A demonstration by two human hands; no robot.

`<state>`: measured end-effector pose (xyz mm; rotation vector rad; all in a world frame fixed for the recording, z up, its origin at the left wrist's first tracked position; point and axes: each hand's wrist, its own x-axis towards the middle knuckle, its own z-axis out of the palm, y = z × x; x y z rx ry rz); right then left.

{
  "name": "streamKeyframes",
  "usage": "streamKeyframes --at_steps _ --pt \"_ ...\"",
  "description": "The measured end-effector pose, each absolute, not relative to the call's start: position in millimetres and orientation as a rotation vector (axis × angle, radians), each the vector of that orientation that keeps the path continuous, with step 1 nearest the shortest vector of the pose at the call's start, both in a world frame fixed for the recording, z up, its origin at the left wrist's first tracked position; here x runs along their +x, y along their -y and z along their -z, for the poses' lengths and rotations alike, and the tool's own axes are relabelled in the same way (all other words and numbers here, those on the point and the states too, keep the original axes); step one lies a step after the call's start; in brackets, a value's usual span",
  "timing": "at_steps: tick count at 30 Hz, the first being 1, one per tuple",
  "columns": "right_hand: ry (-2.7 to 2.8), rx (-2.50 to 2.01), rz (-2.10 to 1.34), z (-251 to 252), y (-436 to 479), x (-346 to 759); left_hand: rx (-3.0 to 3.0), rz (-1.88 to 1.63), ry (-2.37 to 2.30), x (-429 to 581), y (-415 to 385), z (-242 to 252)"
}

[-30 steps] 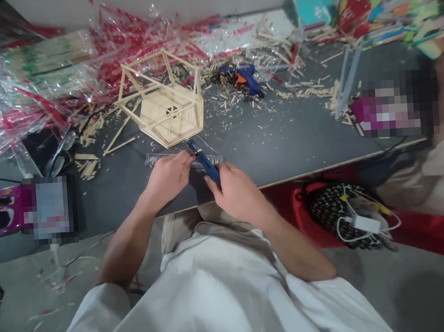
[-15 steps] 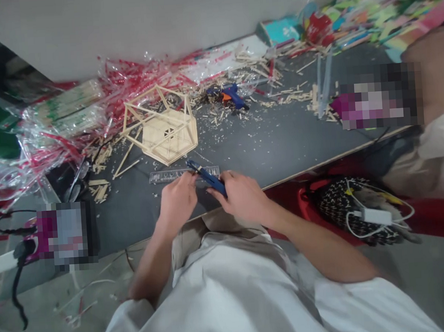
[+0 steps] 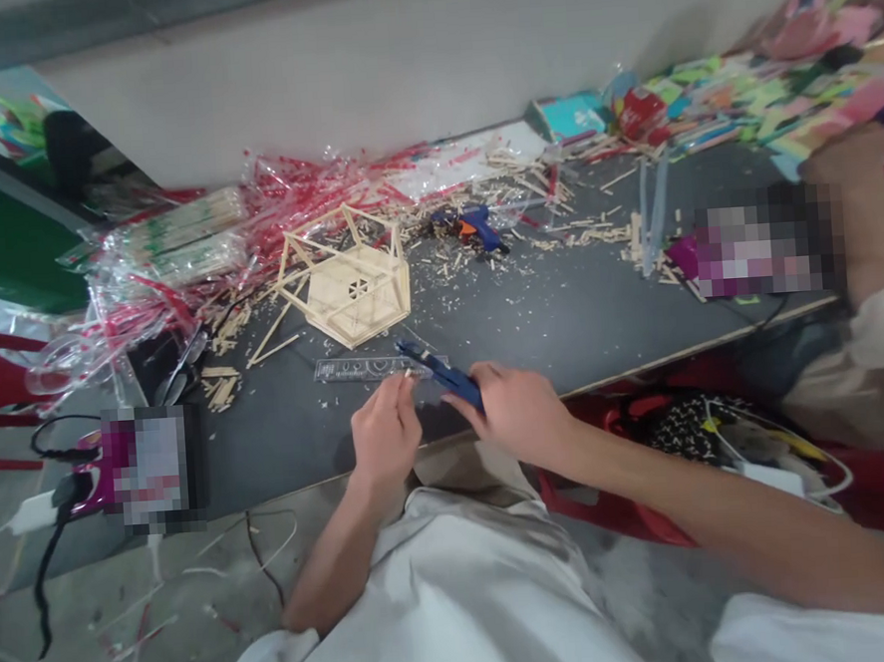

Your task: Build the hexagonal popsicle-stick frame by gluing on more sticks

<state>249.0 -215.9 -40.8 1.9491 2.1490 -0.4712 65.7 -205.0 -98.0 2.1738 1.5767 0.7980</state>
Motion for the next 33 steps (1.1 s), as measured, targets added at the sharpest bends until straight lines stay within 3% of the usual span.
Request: streamKeyframes --at_steps 5,12,33 --pt "-2.115 2.039 0.301 39 210 274 2.169 -1.052 -1.525 61 206 95" --pt "-2.11 2.133 0.115 48 189 299 2.238 -0.923 -1.412 39 200 82" --pt "-2.269 2.013 -0.114 104 150 334 2.509 -0.541 -1.257 11 78 -30"
